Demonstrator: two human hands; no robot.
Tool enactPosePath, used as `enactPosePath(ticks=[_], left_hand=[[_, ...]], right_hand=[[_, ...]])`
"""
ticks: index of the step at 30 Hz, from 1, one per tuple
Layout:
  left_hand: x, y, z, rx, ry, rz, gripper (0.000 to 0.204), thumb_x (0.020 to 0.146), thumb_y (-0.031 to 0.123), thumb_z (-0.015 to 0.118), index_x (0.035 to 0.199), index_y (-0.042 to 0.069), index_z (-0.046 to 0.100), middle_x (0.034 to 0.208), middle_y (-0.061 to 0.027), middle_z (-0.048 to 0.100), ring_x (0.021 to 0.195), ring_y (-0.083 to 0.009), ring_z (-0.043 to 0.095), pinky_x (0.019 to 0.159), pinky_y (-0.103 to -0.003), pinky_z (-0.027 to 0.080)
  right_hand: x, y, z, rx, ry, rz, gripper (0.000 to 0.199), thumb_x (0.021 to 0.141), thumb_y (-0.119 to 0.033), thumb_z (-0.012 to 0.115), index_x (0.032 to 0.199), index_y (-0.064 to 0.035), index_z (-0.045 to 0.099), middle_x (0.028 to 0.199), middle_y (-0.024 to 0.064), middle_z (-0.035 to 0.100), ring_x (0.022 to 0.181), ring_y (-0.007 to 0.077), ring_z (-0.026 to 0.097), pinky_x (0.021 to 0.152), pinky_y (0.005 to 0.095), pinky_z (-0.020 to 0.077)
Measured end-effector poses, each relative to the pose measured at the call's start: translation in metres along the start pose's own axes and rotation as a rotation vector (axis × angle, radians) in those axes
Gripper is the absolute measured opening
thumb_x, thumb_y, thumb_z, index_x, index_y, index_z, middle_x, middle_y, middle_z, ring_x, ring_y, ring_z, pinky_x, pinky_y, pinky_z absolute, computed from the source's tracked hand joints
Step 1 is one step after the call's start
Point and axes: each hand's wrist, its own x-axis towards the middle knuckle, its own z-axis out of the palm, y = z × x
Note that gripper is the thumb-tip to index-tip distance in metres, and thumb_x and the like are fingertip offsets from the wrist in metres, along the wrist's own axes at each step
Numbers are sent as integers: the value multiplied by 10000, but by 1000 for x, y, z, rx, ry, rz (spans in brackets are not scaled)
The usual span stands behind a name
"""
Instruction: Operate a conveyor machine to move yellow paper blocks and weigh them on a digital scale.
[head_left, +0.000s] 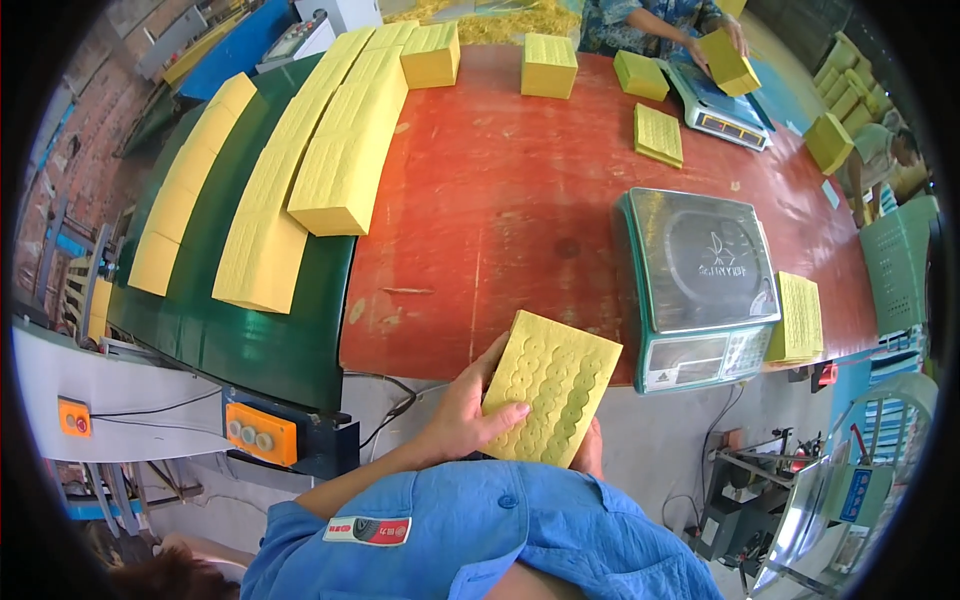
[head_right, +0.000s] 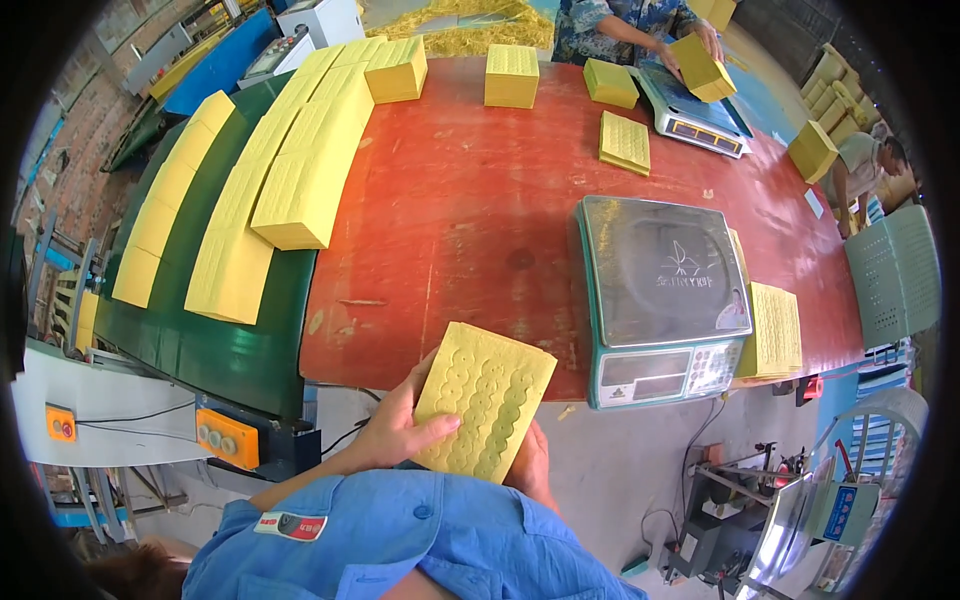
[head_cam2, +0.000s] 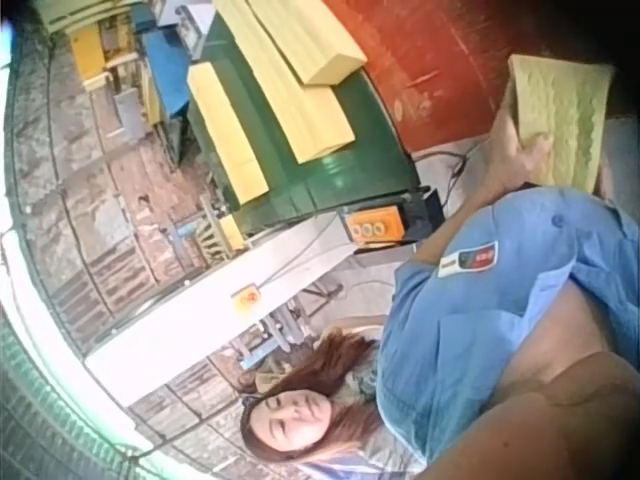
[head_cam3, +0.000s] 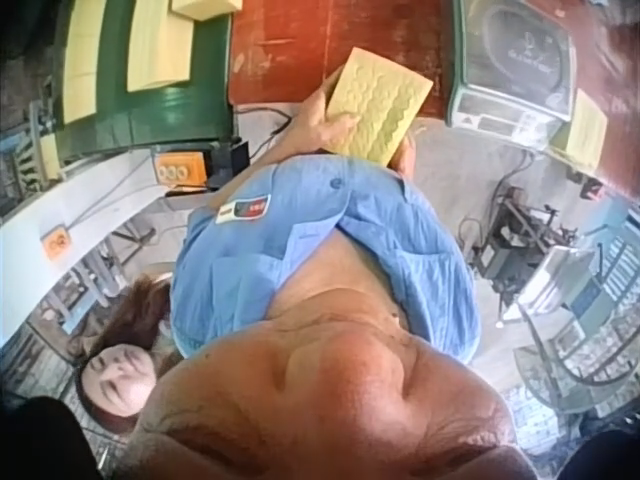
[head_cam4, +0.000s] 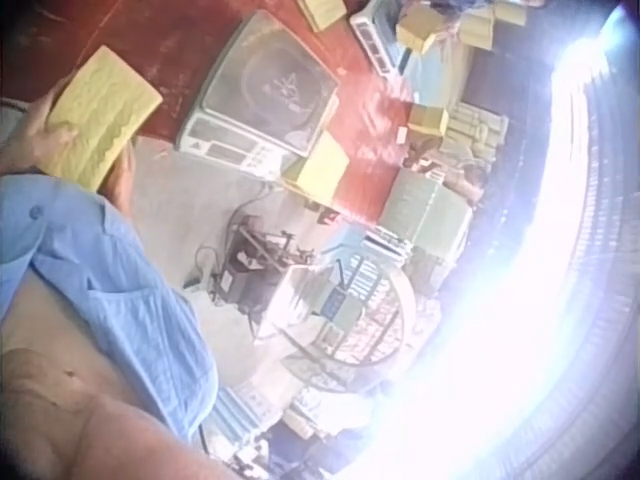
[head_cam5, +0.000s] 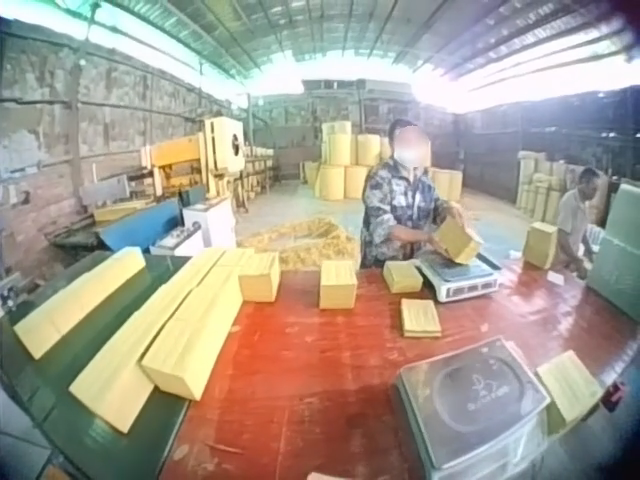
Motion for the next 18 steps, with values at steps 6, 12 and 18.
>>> enactPosePath(ticks=[6,12,18], left_hand=[[19,48,25,137,-45,111,805,881,114,672,1545,-19,236,1443,-186,479,1339,-233,467,1110,-368,376],[56,80,81,156,-29,226,835,905,118,671,1549,-68,173,1474,-216,442,1359,-241,458,1110,-354,382],[110,93,161,98,-35,333,889,904,125,690,1565,-49,121,1532,-195,357,1398,-257,395,1126,-379,363]], right_hand=[[7,-41,-12,-131,-167,-239,332,1051,-223,466,1264,6,578,1179,109,663,998,213,661,856,355,551],[6,-126,-7,79,-176,-309,334,1058,-231,452,1262,-1,582,1148,83,670,997,171,656,834,308,547],[14,-224,-47,-43,-344,-455,419,1075,-289,413,1320,25,543,1156,95,656,966,137,633,828,270,509]])
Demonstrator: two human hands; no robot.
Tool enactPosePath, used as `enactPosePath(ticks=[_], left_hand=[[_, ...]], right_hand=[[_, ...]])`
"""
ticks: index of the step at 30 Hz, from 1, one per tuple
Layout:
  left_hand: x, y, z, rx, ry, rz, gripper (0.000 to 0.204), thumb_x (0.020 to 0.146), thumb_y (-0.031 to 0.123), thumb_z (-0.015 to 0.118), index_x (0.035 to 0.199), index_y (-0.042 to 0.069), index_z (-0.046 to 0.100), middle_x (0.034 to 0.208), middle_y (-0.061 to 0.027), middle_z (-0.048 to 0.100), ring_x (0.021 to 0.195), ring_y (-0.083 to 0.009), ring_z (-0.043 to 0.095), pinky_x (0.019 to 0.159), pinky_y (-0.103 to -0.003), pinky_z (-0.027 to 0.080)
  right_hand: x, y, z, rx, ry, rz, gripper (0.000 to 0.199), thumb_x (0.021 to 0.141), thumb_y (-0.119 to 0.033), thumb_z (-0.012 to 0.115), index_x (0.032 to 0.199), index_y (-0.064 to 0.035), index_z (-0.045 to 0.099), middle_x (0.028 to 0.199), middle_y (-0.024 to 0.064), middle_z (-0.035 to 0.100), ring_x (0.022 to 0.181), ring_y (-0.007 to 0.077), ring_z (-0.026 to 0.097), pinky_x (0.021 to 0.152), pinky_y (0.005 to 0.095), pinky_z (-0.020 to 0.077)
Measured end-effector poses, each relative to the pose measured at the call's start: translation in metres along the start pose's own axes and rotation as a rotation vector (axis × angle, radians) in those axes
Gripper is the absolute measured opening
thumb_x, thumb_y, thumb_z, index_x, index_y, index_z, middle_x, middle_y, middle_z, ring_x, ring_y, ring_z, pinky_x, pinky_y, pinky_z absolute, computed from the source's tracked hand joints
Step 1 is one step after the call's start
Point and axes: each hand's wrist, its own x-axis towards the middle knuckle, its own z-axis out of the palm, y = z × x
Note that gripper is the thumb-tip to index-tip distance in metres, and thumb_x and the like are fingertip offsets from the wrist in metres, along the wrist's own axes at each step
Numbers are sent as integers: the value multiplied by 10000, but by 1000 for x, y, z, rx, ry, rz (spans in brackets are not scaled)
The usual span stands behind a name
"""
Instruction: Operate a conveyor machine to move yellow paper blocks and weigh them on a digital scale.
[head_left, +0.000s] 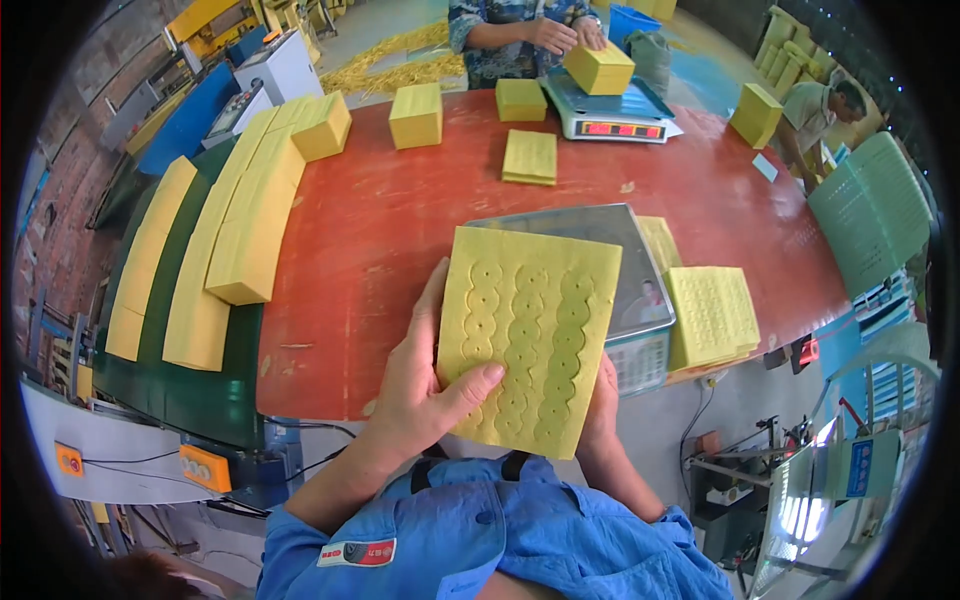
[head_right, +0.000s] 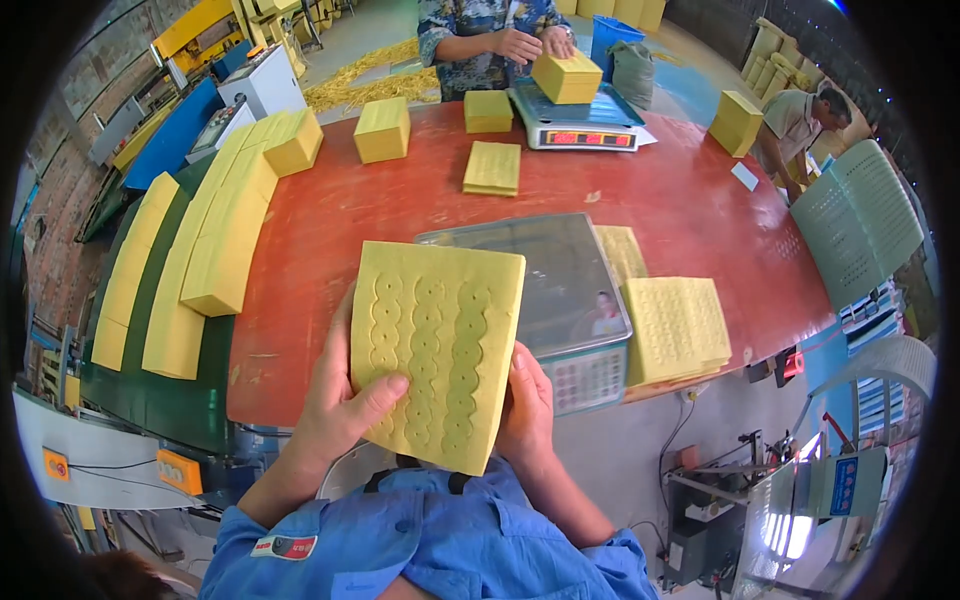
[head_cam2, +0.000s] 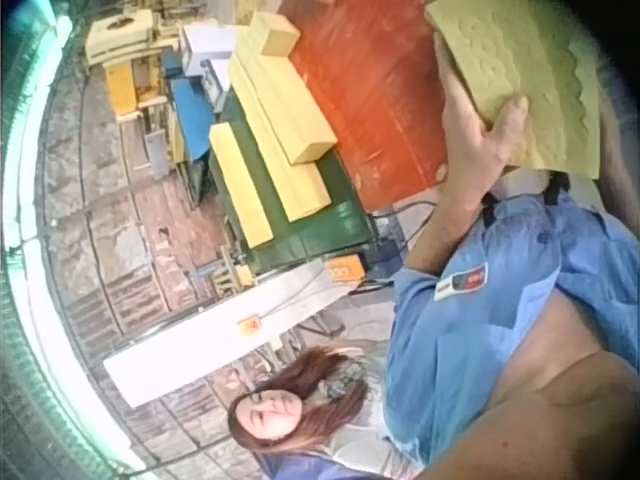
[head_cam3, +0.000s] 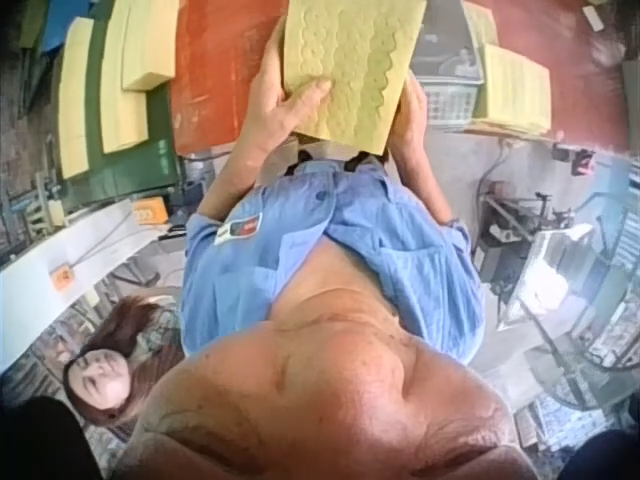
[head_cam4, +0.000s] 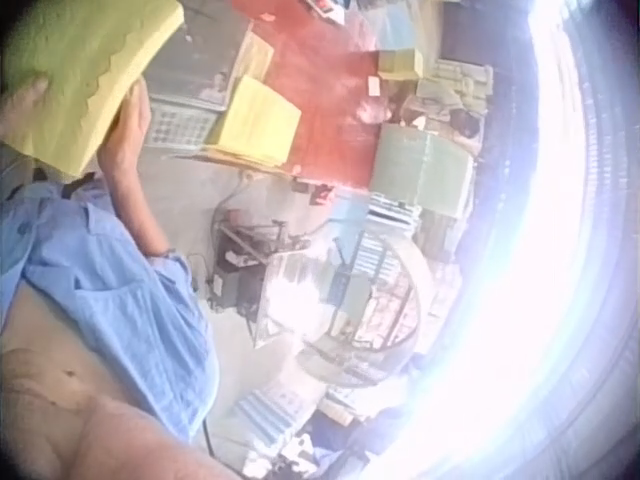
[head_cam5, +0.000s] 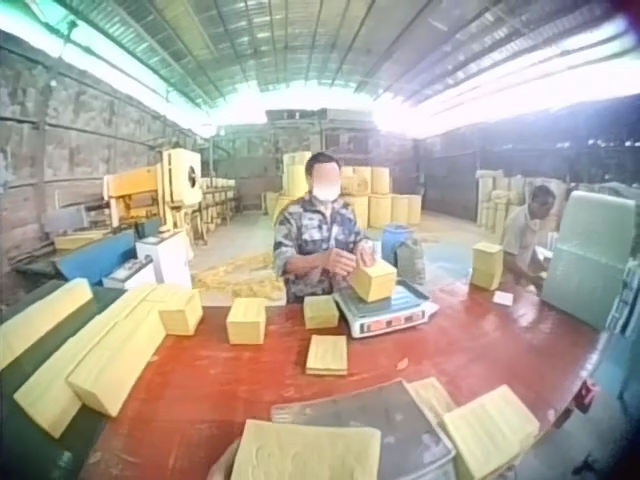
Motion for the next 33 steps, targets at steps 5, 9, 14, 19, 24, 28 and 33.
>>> enactPosePath(ticks=[5,9,14,19,24,28,33], left_hand=[[43,-15,56,472,224,300,913,850,119,758,1561,-10,200,1593,-216,257,1446,-311,329,1152,-433,332],[69,-20,91,826,372,443,785,749,95,816,1451,38,470,1602,-235,234,1458,-363,297,1158,-454,324],[80,-34,119,901,371,241,566,741,136,821,1278,56,664,1383,-198,536,1202,-348,549,948,-384,480],[93,-72,112,722,396,316,492,901,150,693,1362,26,577,1241,-145,625,1050,-242,622,840,-324,521],[85,-116,107,-643,304,-176,353,995,241,610,1289,46,608,1152,-58,669,1043,-169,645,852,-317,530],[82,-136,106,-845,276,-253,351,984,236,621,1274,41,593,1157,-70,659,1048,-183,649,862,-323,537],[84,-153,112,-1050,369,-374,498,1013,302,555,1419,27,467,1376,-135,560,1225,-266,595,1016,-420,528]], right_hand=[[34,-65,-51,-125,-19,-127,412,1070,-275,438,1289,48,571,1136,102,671,1003,128,625,851,262,487],[55,-105,-74,-158,10,-156,377,1063,-238,473,1272,57,580,1104,82,671,1003,114,601,866,252,469],[68,-142,-83,-440,19,-255,378,1055,-236,505,1248,74,601,1063,68,658,961,102,567,844,242,451],[71,-168,-71,-903,-84,-483,449,1010,-275,581,1268,91,589,1076,136,654,920,154,598,797,281,481],[72,-173,-54,-1116,-293,-702,537,985,-365,608,1266,92,598,1213,236,621,992,291,626,864,376,511],[77,-161,-37,-1354,-367,-866,534,911,-341,679,1234,79,616,1232,236,620,1011,350,600,894,441,495],[87,-131,-28,-1551,-290,-924,547,740,-210,782,1233,-11,654,1248,119,650,1013,298,592,877,404,464]])
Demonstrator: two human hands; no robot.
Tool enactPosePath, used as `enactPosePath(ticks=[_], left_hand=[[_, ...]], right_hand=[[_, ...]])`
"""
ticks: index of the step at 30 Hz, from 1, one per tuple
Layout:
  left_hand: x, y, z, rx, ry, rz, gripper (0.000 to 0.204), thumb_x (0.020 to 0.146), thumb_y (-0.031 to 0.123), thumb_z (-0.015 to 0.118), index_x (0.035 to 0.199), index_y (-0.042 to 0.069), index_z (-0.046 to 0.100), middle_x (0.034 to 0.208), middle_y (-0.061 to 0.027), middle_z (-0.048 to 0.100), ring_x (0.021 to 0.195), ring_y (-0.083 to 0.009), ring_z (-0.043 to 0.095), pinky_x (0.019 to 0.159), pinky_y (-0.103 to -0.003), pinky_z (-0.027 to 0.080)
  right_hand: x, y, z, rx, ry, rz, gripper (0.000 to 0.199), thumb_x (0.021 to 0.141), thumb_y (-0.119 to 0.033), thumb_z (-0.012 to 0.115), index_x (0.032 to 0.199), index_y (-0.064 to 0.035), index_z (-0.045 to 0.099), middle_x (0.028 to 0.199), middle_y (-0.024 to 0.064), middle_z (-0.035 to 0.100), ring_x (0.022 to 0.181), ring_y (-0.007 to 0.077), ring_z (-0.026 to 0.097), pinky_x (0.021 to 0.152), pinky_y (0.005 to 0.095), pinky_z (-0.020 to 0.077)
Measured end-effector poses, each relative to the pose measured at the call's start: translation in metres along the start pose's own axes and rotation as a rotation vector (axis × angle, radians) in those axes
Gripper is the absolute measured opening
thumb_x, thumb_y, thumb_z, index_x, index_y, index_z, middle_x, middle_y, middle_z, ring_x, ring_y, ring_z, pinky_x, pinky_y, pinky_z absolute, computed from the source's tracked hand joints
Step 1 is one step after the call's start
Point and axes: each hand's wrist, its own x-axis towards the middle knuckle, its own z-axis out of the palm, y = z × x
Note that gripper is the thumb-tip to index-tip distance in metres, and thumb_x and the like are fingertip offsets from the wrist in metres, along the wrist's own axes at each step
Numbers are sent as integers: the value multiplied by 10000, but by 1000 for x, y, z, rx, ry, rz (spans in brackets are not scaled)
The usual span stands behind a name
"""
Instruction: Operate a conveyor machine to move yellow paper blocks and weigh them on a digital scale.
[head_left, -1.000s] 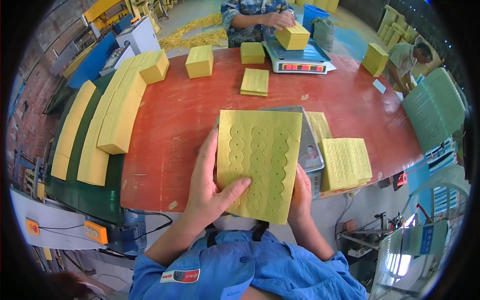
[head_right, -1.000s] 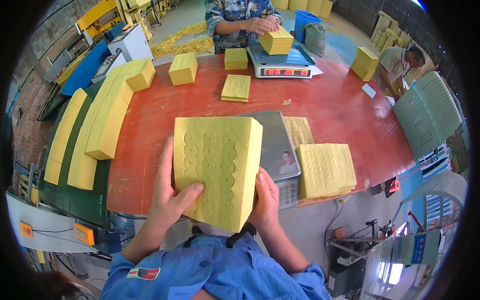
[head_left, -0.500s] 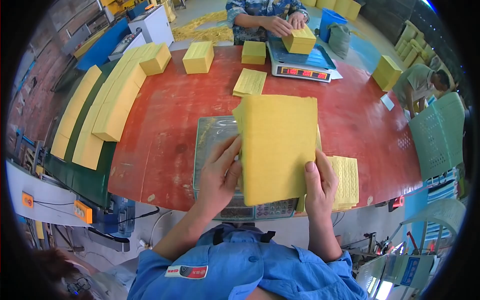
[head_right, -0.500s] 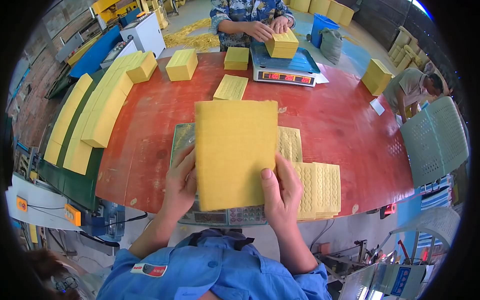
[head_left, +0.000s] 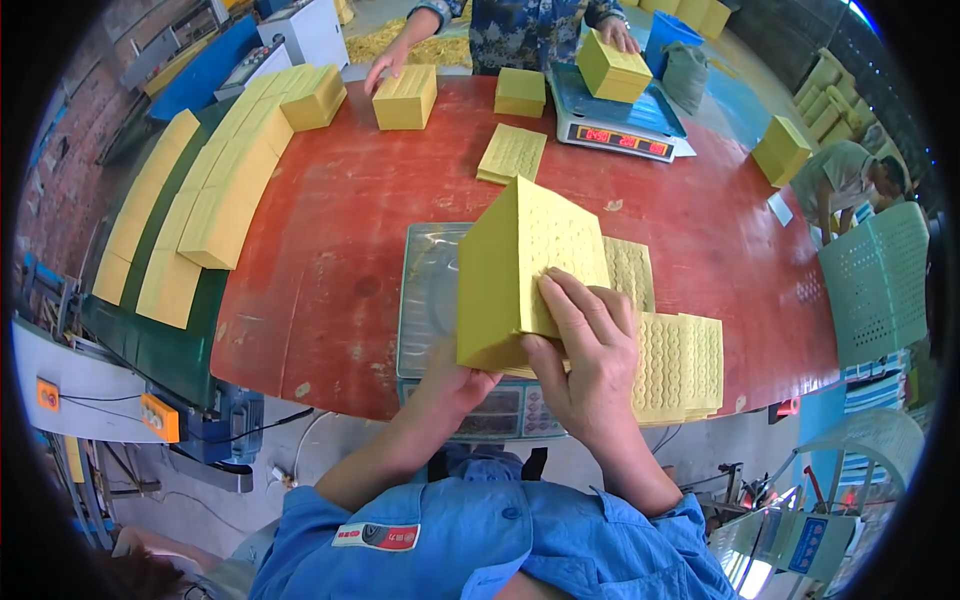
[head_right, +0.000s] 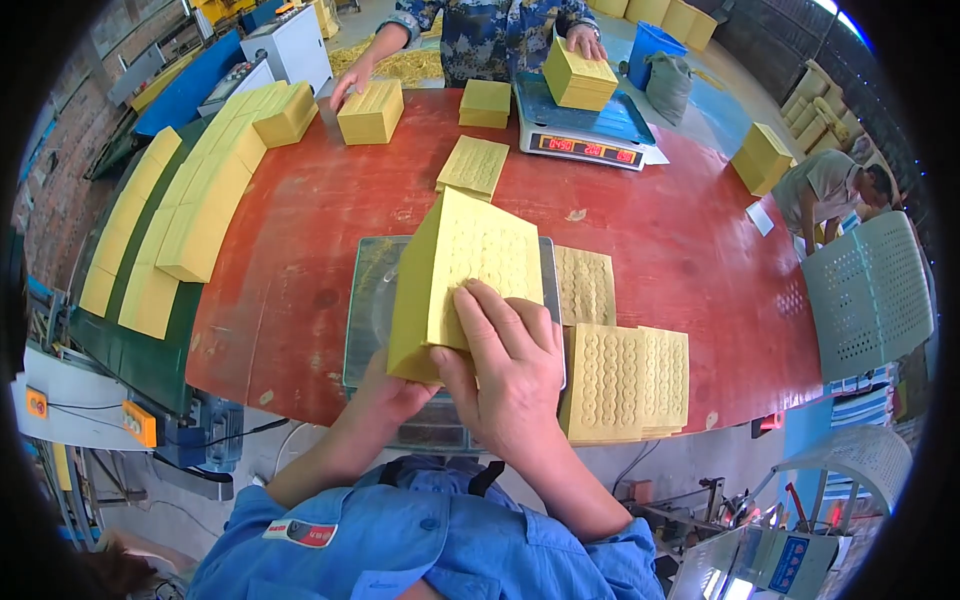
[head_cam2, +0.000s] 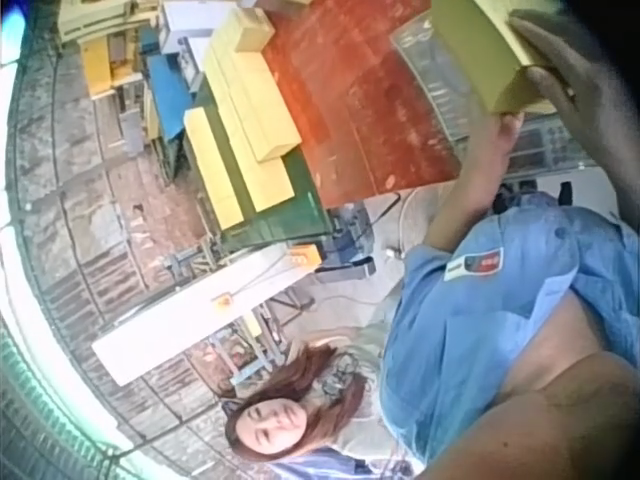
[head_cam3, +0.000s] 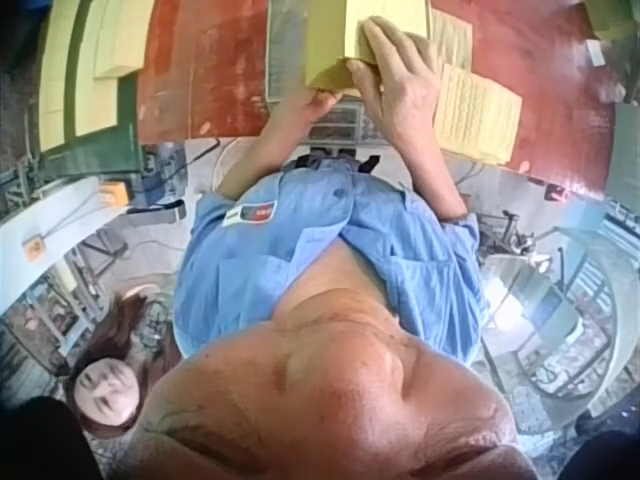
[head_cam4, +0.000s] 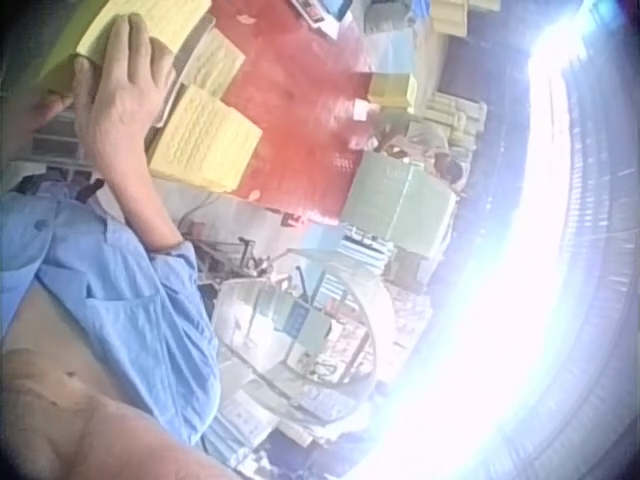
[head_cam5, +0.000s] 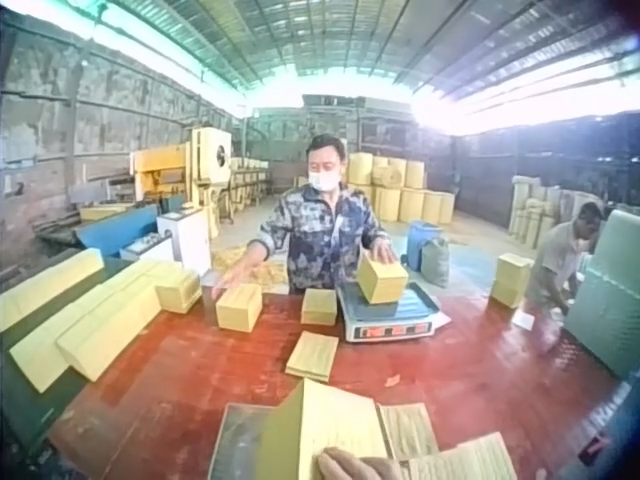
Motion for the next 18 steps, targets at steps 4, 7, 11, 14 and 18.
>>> enactPosePath(ticks=[4,7,11,14,18], left_hand=[[-2,11,-2,-6,54,-48,478,1035,316,509,1420,35,468,1405,-131,536,1239,-262,581,1019,-431,519],[-23,28,21,-80,-44,-22,457,1054,324,469,1409,37,480,1377,-124,561,1231,-252,582,1022,-433,507],[-75,41,16,101,88,-38,431,1057,299,463,1383,20,506,1322,-130,587,1186,-245,598,1006,-423,507],[-100,47,10,638,156,79,392,1032,204,502,1353,-19,525,1303,-141,589,1167,-256,602,994,-408,504],[-110,51,38,1642,167,767,414,930,23,553,1329,-86,536,1333,-203,554,1230,-346,562,1045,-420,453]], right_hand=[[-2,-3,17,-29,0,13,540,742,-228,785,1232,-36,663,1256,101,648,1031,288,594,876,400,455],[-5,-7,22,-71,-1,2,545,736,-240,785,1239,-68,667,1257,77,649,1066,271,595,889,398,447],[-10,-14,34,-61,-13,-50,555,722,-250,785,1246,-110,669,1263,50,646,1111,247,589,914,399,433],[-12,-19,39,-75,-41,-91,531,713,-262,791,1212,-118,681,1262,37,645,1118,233,584,927,395,425],[-17,-26,45,-99,-48,-112,534,702,-264,797,1204,-121,683,1268,25,640,1124,217,584,931,396,425]])
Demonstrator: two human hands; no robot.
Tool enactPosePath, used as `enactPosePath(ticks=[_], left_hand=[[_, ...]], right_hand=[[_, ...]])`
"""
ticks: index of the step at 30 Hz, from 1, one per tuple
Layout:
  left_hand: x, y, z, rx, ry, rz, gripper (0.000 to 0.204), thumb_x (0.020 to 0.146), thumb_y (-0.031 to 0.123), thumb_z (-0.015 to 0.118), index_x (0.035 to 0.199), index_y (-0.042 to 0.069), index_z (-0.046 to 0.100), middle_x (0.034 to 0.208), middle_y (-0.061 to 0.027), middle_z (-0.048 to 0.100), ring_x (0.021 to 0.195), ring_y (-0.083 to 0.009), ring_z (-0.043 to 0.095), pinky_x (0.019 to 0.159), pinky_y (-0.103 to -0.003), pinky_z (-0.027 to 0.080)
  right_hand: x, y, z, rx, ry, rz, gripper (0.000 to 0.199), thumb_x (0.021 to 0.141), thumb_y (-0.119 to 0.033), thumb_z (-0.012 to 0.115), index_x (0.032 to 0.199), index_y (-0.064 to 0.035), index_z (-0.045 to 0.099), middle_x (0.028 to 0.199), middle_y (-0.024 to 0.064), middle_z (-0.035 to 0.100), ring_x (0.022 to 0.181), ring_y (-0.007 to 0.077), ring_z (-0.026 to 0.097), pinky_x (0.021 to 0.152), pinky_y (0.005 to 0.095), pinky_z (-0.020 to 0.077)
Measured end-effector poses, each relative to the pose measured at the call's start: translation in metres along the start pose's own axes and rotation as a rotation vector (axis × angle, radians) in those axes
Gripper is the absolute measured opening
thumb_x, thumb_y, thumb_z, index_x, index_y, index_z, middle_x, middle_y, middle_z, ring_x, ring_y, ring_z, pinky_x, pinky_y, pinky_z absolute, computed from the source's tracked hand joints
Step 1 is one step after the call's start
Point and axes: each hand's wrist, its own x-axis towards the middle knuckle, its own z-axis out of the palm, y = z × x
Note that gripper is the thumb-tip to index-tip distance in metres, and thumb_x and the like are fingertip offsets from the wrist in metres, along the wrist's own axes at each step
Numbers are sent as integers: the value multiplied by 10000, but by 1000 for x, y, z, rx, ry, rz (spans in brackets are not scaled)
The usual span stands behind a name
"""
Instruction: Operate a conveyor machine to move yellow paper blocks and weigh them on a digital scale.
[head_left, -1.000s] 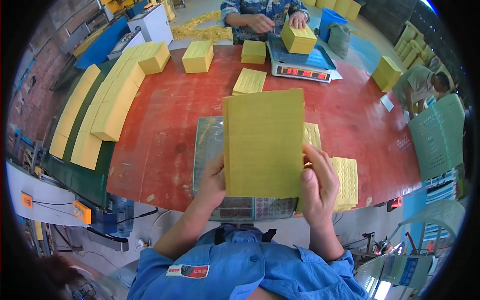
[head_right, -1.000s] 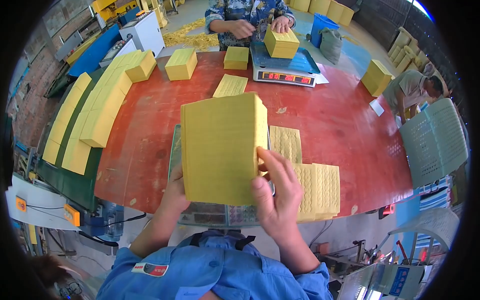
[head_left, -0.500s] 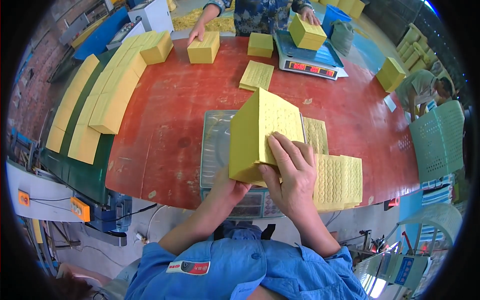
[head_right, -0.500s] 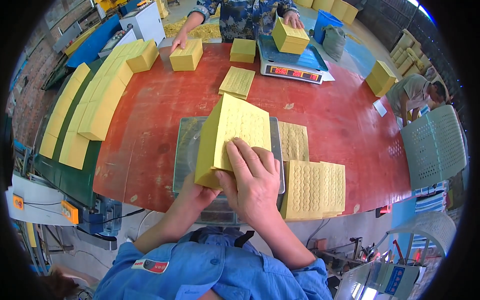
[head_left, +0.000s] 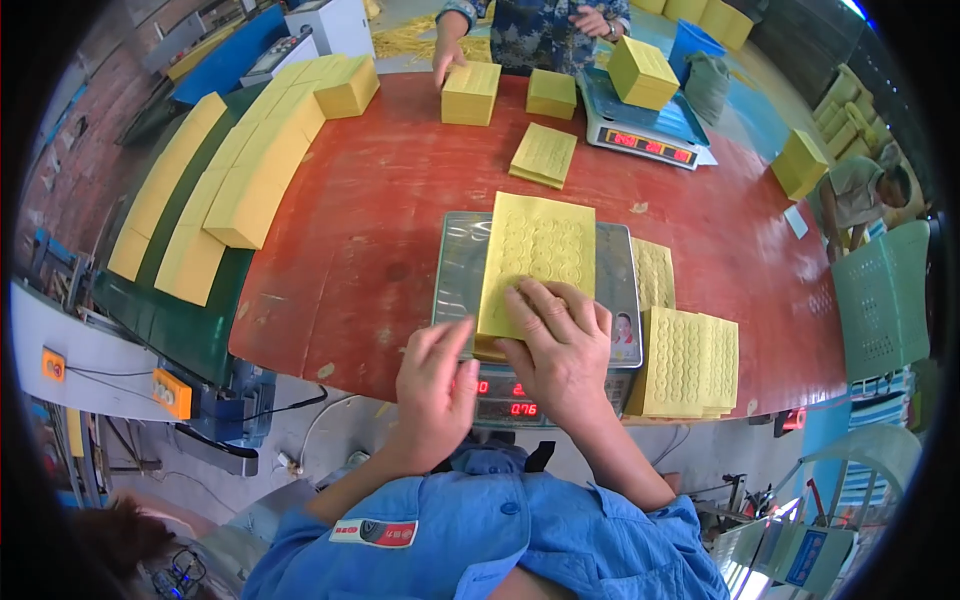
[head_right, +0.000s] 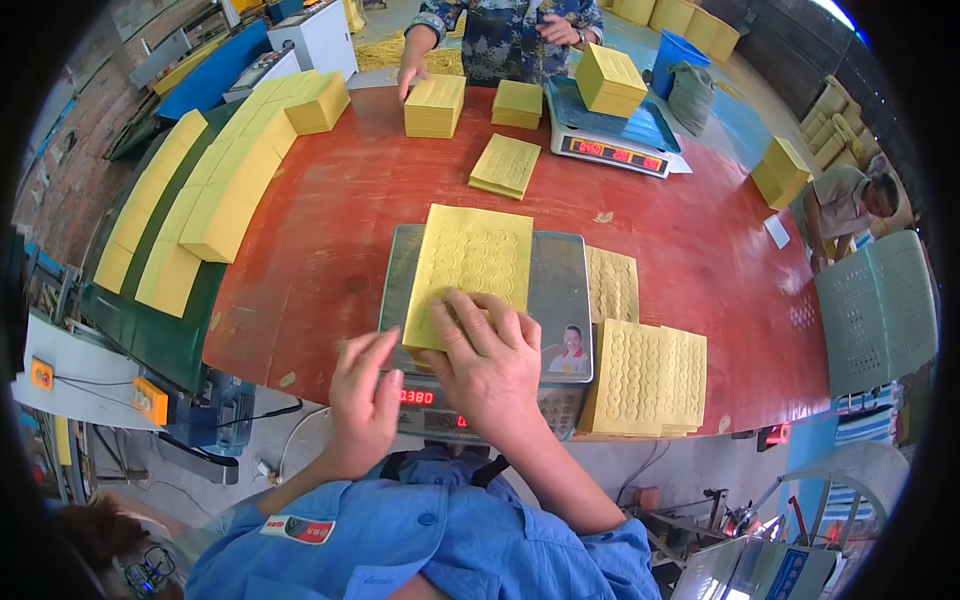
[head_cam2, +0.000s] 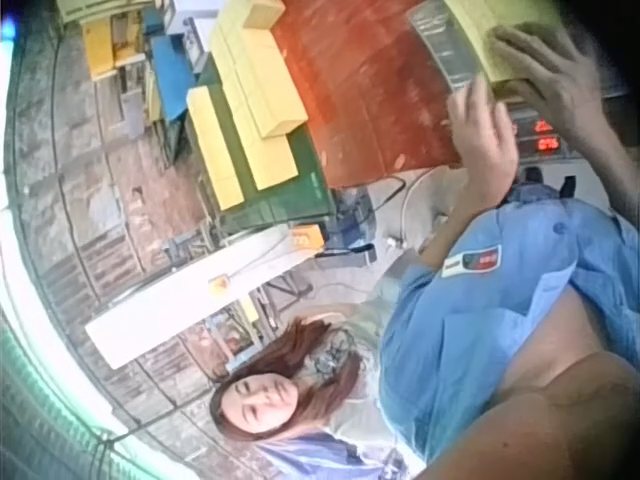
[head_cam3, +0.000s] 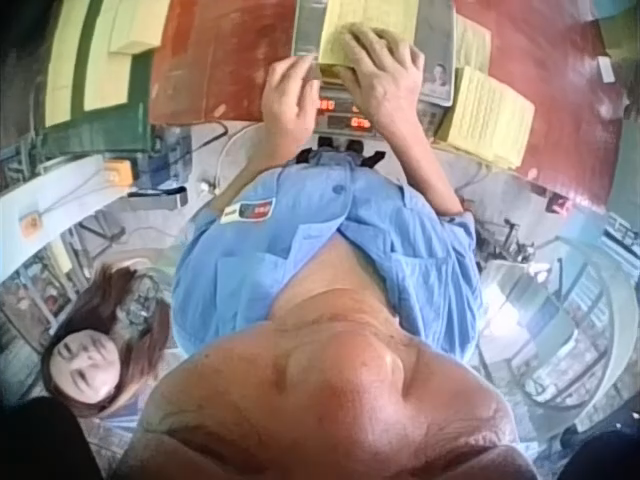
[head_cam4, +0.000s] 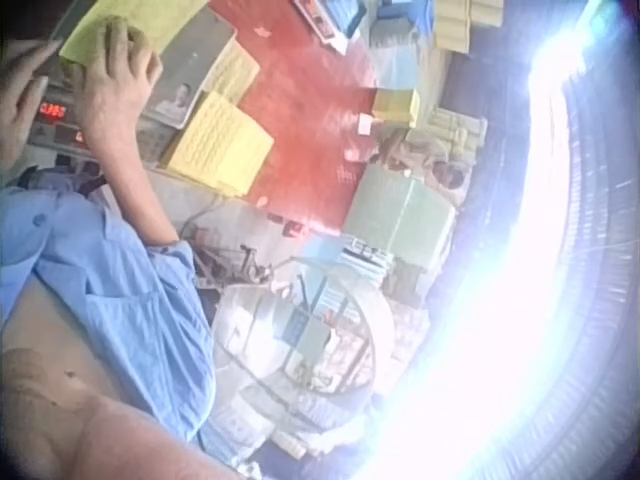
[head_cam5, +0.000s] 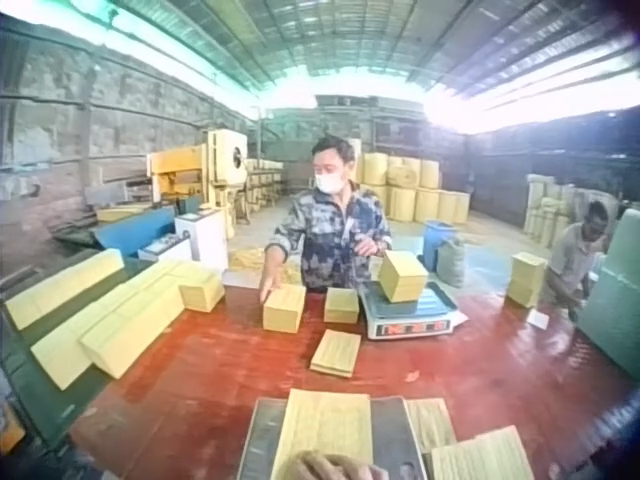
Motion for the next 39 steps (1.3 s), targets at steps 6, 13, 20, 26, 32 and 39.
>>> enactPosePath(ticks=[6,13,20,26,32,39], left_hand=[[16,3,22,268,27,371,521,839,-80,520,1359,-123,505,1448,-238,467,1368,-400,443,1140,-480,367],[13,7,18,281,115,307,501,833,-44,569,1327,-118,542,1400,-228,513,1351,-396,463,1127,-495,384],[-6,0,-16,335,258,215,509,810,-39,593,1312,-114,549,1405,-246,498,1365,-403,448,1134,-503,373],[-17,-39,-77,456,411,81,545,827,-13,582,1359,-101,501,1408,-253,488,1363,-420,438,1134,-505,362],[-9,-118,-160,543,488,-14,574,843,-61,535,1412,-73,461,1437,-245,471,1380,-417,423,1136,-479,361],[39,-244,-260,632,559,-72,528,878,-29,550,1398,-71,465,1421,-237,485,1352,-409,449,1116,-463,387]], right_hand=[[-2,-1,-1,2,5,-5,508,727,-226,770,1210,-99,678,1282,36,636,1152,230,579,956,408,429],[-2,-11,-16,232,-20,53,525,763,-123,737,1258,6,619,1290,162,616,1262,347,536,1049,484,409],[19,-50,0,480,13,-114,559,754,-8,713,1295,34,582,1321,224,590,1261,429,543,1049,492,447],[51,-103,50,633,-95,-193,568,779,7,698,1328,26,551,1345,227,568,1262,433,532,1053,480,448],[104,-166,130,707,-182,-163,562,816,2,686,1355,13,526,1347,234,558,1278,408,518,1057,473,446],[181,-229,256,755,-221,-76,560,844,-31,687,1371,26,507,1362,252,547,1290,406,506,1080,461,421]])
